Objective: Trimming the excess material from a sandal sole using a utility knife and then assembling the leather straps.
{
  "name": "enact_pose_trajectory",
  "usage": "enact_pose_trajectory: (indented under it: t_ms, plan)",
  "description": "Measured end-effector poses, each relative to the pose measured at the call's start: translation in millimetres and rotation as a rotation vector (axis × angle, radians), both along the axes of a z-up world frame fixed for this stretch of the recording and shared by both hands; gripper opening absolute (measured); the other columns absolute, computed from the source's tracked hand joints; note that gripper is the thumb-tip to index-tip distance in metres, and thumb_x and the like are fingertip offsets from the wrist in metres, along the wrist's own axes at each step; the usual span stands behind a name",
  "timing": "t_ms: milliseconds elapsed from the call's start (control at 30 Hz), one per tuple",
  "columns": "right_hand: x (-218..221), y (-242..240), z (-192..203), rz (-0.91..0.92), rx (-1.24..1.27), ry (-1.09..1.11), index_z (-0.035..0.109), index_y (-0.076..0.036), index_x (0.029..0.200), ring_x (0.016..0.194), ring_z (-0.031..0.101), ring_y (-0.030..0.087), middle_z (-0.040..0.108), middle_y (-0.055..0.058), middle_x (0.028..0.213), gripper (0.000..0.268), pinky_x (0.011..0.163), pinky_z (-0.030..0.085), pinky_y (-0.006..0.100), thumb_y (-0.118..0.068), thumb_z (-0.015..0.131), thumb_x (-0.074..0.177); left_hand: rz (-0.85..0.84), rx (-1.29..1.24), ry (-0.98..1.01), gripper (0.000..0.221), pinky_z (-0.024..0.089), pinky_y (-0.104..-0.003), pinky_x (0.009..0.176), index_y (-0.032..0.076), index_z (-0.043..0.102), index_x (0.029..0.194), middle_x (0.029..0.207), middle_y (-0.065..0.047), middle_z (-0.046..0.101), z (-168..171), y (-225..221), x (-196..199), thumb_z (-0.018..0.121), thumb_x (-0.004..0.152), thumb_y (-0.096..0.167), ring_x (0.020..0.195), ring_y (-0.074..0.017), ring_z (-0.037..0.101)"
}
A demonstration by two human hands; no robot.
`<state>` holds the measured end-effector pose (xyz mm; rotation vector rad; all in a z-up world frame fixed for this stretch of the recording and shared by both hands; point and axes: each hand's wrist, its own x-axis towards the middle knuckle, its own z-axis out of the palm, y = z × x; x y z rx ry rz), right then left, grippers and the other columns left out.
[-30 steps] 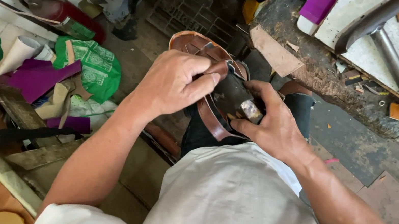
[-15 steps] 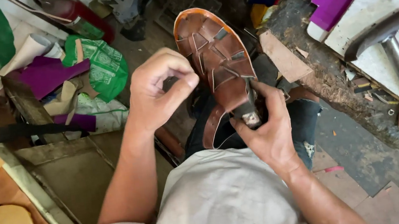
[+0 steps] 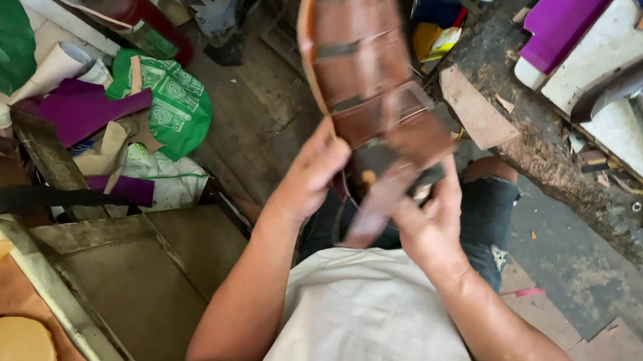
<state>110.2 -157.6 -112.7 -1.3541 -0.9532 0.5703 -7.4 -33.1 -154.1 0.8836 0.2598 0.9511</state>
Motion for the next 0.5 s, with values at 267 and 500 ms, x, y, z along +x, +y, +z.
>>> enact_pose_trajectory:
  t_ms: [267,500]
  plan:
    - [37,24,15,-0.170,-0.363,0.293,0.036,-0.022,0.158,0.102,0.073,0.023,0.073,0.012,0.110,0.071,0.095,0.062,0.041,-0.049,0.055,0.095,0.081,0.499,0.405,0.059,0.040,-0.048,0.120,0.009,0.048,0.156,0.151,-0.016,0.057,70,4,-5,0.063,0.104,0.034,0.141,-0.0275,0.052]
    - [41,0,-13,-0.184,-0.179,-0.355,0.016,-0.006,0.167,0.119,0.066,0.028,0.068,0.022,0.120,0.113,0.114,0.049,0.046,-0.002,0.088,0.079,0.142,0.507,0.288,0.055,0.045,-0.046,0.115,0.009,0.050,0.155,0.147,-0.016,0.060,66,8,16,0.057,0.106,0.033,0.138,-0.0247,0.054]
